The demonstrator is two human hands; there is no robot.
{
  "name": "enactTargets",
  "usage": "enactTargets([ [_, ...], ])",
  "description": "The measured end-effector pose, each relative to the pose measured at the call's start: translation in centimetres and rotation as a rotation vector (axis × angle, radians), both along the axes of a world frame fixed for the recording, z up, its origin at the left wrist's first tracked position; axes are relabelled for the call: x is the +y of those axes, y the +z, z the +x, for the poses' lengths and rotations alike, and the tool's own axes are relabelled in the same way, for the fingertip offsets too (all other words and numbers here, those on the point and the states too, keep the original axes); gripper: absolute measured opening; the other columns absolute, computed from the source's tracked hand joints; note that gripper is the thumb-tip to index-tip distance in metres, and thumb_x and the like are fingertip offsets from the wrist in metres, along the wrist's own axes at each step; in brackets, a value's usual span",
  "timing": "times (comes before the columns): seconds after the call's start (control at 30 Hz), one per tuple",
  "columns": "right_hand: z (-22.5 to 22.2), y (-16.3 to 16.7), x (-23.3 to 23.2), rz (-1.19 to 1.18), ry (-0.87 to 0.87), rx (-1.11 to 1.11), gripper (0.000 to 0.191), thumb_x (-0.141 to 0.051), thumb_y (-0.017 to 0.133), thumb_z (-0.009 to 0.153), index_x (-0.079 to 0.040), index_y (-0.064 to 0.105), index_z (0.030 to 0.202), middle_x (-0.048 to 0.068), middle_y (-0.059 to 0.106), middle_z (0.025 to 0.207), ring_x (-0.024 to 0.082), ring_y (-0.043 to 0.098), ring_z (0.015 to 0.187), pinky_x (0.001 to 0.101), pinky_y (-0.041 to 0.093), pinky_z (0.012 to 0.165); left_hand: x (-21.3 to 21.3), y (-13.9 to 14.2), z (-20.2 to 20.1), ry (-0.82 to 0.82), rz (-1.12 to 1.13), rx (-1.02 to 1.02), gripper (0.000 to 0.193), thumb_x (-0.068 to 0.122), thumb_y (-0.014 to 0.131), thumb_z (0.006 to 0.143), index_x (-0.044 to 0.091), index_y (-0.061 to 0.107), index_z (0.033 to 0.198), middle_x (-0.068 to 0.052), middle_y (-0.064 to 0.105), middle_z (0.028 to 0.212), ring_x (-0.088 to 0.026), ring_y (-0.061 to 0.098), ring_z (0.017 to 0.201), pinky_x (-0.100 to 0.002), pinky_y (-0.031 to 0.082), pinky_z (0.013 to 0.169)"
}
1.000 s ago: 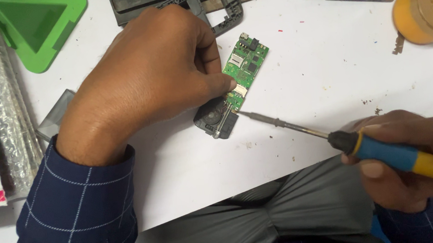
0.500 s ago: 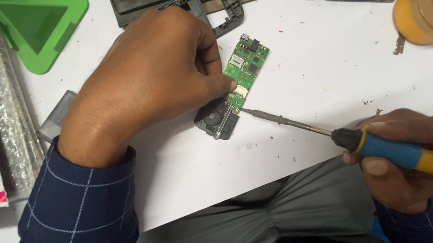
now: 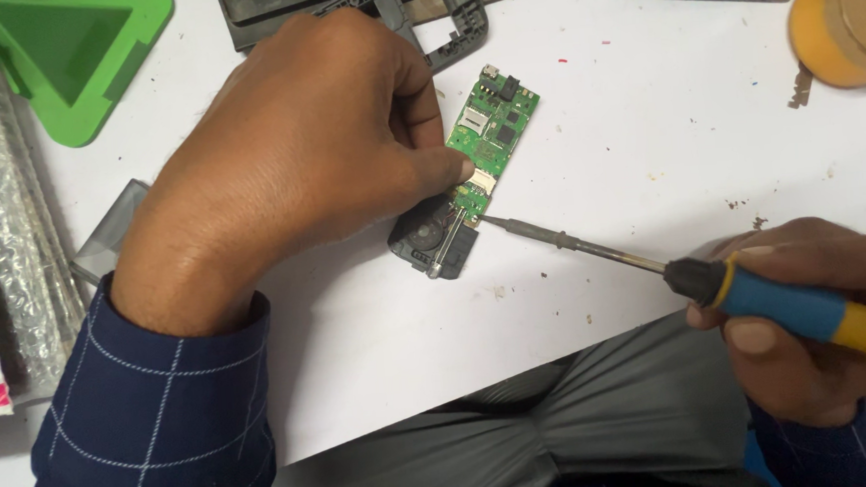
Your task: The person uses a soldering iron to apply heat to various points on a small green circuit board. They hold the board with one hand and manipulate the soldering iron with the other, focusing on different components throughout the clip.
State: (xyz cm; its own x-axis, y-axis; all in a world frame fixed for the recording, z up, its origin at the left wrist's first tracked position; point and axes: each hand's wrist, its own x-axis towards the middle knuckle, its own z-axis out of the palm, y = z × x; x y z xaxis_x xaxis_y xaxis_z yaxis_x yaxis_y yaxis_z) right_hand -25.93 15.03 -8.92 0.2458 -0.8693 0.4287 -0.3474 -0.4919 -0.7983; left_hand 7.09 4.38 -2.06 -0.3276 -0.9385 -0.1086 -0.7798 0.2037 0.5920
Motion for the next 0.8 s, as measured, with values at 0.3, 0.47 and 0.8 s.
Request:
enactTargets([
  [0.3, 0.28, 0.17, 0.11, -0.005, -0.013, 0.0, 0.03, -0.016, 0.067, 0.1, -0.006, 0.054, 0.125, 0.012, 0.069, 0.093, 0.016, 0.075, 0.074, 0.0326, 0.067, 0.076, -0.03, -0.08, 0.04, -0.01, -0.012, 0.004, 0.015, 0.021, 0.084, 0.072, 0.011, 0.074, 0.068, -0.006, 0.069, 0.06, -0.017, 0.067, 0.051, -0.032, 0.053, 0.055],
  [0.47, -0.15, -0.25, 0.17, -0.023, 0.02, 0.014, 0.028, -0.017, 0.068, 0.105, -0.007, 0.055, 0.128, 0.01, 0.07, 0.089, 0.015, 0.075, 0.076, 0.0336, 0.067, 0.082, 0.0, -0.04, 0.11, -0.003, -0.003, 0.012, 0.015, 0.022, 0.084, 0.072, 0.011, 0.074, 0.069, -0.006, 0.069, 0.06, -0.017, 0.067, 0.052, -0.032, 0.053, 0.055],
  [0.8, -0.21, -0.56, 0.05, -0.001, -0.043, -0.031, 0.034, -0.023, 0.068, 0.096, -0.005, 0.055, 0.122, 0.014, 0.069, 0.089, 0.017, 0.074, 0.071, 0.0295, 0.066, 0.064, -0.03, 0.05, 0.05, 0.002, 0.01, -0.007, 0.014, 0.02, 0.084, 0.072, 0.011, 0.074, 0.068, -0.006, 0.068, 0.059, -0.017, 0.067, 0.051, -0.031, 0.053, 0.055],
])
